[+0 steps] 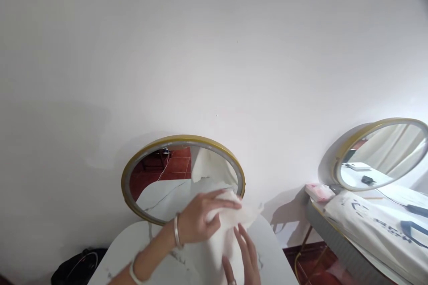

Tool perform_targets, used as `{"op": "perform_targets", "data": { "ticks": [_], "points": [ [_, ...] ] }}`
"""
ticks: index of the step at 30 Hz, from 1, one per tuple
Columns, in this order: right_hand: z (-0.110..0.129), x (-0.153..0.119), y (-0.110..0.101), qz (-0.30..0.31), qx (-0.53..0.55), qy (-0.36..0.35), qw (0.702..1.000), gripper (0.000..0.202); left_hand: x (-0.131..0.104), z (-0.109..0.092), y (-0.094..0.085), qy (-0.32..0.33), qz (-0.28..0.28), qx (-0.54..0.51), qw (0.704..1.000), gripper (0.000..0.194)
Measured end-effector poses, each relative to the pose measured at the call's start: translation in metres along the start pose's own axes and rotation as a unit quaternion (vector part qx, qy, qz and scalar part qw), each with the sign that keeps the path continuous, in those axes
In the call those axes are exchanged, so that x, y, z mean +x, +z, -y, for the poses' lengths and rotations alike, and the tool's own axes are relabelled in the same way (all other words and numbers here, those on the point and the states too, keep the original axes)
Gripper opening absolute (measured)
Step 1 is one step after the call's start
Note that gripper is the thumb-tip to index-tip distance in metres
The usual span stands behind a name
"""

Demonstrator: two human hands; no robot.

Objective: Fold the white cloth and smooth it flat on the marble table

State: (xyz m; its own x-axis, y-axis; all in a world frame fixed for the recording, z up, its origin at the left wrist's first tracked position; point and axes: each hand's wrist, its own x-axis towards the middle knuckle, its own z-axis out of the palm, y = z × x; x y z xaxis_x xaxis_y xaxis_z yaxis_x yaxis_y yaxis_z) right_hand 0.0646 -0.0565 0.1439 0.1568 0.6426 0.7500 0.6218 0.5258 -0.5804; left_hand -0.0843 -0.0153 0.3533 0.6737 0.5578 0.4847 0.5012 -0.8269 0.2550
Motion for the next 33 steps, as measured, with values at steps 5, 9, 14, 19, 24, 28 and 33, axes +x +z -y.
{"op": "perform_targets", "data": {
  "ticks": [5, 9, 14, 19, 24, 28, 33],
  "points": [
    [0.067, 0.140, 0.006, -0.075, -0.016, -0.127, 0.989, 0.062, 0.072, 0.022, -0.106, 0.053, -0.044, 0.148, 0.987, 0.053],
    [0.058, 0.208, 0.042, -0.084, -0.030, -0.115, 0.989, 0.060, 0.108, 0.075, -0.131, -0.081, -0.023, 0.217, 0.973, 0.035],
    [0.019, 0.229, 0.059, -0.042, -0.038, -0.013, 0.998, 0.048, 0.115, 0.095, -0.097, -0.136, -0.084, 0.367, 0.916, 0.023],
    [-0.024, 0.207, 0.062, -0.075, -0.024, 0.044, 0.996, 0.049, 0.117, 0.073, -0.036, -0.012, -0.042, 0.410, 0.911, 0.023],
    [-0.063, 0.173, 0.072, -0.104, 0.034, 0.152, 0.982, 0.054, 0.127, 0.080, 0.013, 0.106, -0.001, 0.433, 0.895, 0.024],
    [-0.072, 0.163, 0.074, -0.091, 0.089, 0.233, 0.964, 0.048, 0.134, 0.097, 0.028, 0.146, -0.004, 0.439, 0.886, 0.015],
    [-0.046, 0.184, 0.070, -0.120, 0.081, 0.198, 0.970, 0.048, 0.123, 0.103, 0.008, 0.137, -0.085, 0.407, 0.899, 0.020]
  ]
}}
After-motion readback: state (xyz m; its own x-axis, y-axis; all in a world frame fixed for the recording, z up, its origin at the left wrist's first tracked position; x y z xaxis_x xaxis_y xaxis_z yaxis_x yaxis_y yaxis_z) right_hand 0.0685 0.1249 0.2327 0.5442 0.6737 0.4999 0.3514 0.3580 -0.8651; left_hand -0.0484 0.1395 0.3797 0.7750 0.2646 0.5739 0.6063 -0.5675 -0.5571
